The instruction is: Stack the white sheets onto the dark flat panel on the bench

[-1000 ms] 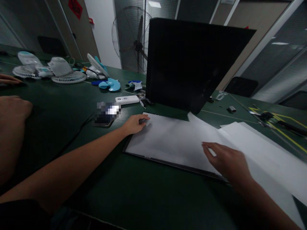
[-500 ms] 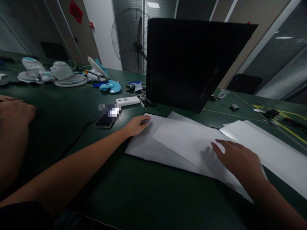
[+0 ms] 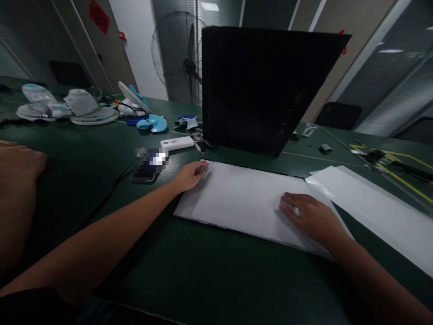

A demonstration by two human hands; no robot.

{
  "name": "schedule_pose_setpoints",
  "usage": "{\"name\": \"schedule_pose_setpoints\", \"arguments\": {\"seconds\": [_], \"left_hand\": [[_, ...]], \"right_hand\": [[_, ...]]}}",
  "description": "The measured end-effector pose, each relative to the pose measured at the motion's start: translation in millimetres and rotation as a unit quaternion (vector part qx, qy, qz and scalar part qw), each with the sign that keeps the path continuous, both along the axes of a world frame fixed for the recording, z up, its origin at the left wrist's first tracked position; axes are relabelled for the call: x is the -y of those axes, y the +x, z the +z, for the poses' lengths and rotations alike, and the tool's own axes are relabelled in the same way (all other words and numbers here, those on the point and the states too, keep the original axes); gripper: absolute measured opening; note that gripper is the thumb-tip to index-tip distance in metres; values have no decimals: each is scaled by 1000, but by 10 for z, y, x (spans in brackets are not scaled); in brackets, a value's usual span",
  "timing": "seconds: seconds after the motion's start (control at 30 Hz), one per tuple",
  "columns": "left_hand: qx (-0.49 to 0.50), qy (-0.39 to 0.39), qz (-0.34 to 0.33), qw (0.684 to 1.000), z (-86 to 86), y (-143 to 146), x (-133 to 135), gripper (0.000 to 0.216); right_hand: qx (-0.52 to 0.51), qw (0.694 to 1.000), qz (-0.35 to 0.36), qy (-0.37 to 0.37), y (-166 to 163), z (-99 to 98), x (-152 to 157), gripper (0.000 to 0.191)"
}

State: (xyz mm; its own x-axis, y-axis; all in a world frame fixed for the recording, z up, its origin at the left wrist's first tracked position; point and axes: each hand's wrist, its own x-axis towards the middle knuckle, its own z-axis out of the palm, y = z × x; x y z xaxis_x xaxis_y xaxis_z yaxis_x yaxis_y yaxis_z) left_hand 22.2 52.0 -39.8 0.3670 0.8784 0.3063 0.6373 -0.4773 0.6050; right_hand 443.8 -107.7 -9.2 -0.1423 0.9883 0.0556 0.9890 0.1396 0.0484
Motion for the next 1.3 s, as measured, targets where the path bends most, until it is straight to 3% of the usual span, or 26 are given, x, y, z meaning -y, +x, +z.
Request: {"name": "schedule_pose_setpoints", "arguments": {"seconds": [0.2,0.3,0.43,0.53,0.6,0.77,0.97,1.17,1.3], "left_hand": [[-10,17,-18,1000,-19,-18,-10,57],[-22,31,-29,999,-48,-34,-31,59],[-26,37,-48,998,-74,-56,-57,58],[-35,30,-66,997,-70,-72,-63,65],[-37,25,-73,996,-64,-80,-64,68],[-37,24,-67,997,-64,-80,-72,66],[-38,21,-39,998,-42,-44,-49,49],[-46,24,-35,998,-25,-31,-31,47],[-52,24,-32,998,-32,-39,-37,45]], "right_hand": [[-43,997,61,1,39,-116,-21,63],[-53,998,38,24,68,-139,-47,61],[-21,992,-100,72,268,-52,-78,67],[-21,972,-232,34,499,41,-72,70],[-28,962,-272,5,614,71,-71,69],[-46,966,-254,-1,610,37,-91,64],[-49,974,-220,17,570,-15,-96,64],[-71,987,-123,72,1134,-154,-167,58],[-46,973,-213,72,1524,-276,-157,73]]}}
